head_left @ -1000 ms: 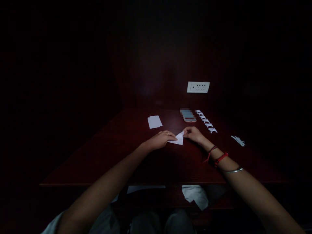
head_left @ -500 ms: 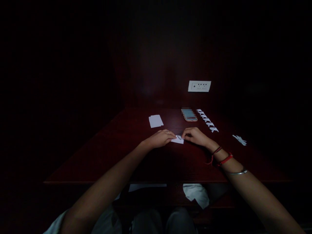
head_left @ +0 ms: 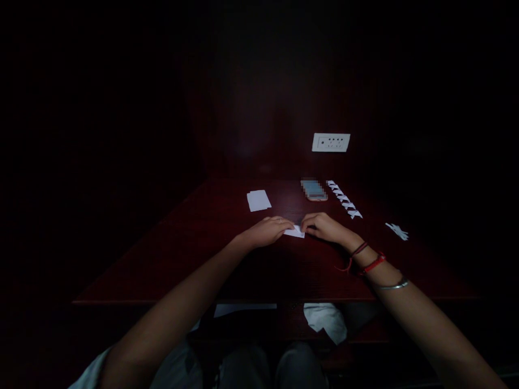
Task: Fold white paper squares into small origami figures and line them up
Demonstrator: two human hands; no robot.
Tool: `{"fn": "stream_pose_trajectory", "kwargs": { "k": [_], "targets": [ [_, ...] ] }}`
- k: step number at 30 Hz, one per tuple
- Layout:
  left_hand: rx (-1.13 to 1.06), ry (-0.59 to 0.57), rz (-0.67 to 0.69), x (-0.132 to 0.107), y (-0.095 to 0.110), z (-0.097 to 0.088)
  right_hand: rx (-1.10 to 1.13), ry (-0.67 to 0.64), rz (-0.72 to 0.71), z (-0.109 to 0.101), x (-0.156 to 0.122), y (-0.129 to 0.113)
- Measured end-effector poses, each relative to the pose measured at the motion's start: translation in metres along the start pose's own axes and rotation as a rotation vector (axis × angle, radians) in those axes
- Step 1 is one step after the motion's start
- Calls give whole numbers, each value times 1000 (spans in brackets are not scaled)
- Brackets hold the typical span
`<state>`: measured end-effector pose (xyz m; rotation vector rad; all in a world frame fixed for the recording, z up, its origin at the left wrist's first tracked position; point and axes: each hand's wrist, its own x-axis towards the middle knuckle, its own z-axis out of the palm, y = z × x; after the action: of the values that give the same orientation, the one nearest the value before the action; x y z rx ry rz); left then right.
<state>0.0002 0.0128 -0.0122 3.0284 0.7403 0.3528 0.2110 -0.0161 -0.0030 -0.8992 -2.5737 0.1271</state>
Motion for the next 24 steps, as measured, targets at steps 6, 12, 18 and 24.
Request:
{"fn": "stream_pose_trajectory", "kwargs": {
  "k": [6, 12, 18, 24],
  "targets": [
    [28, 1, 7, -1, 2, -1, -8, -19, 1, 0, 1, 0],
    [44, -40, 13, -1, 2, -1, 2, -34, -7, 0, 0, 1],
    [36, -89, -51, -2, 7, -4, 37, -59, 3, -3, 0, 0],
    [46, -157, -112, -3, 13, -8, 64, -78, 7, -6, 0, 0]
  ]
}}
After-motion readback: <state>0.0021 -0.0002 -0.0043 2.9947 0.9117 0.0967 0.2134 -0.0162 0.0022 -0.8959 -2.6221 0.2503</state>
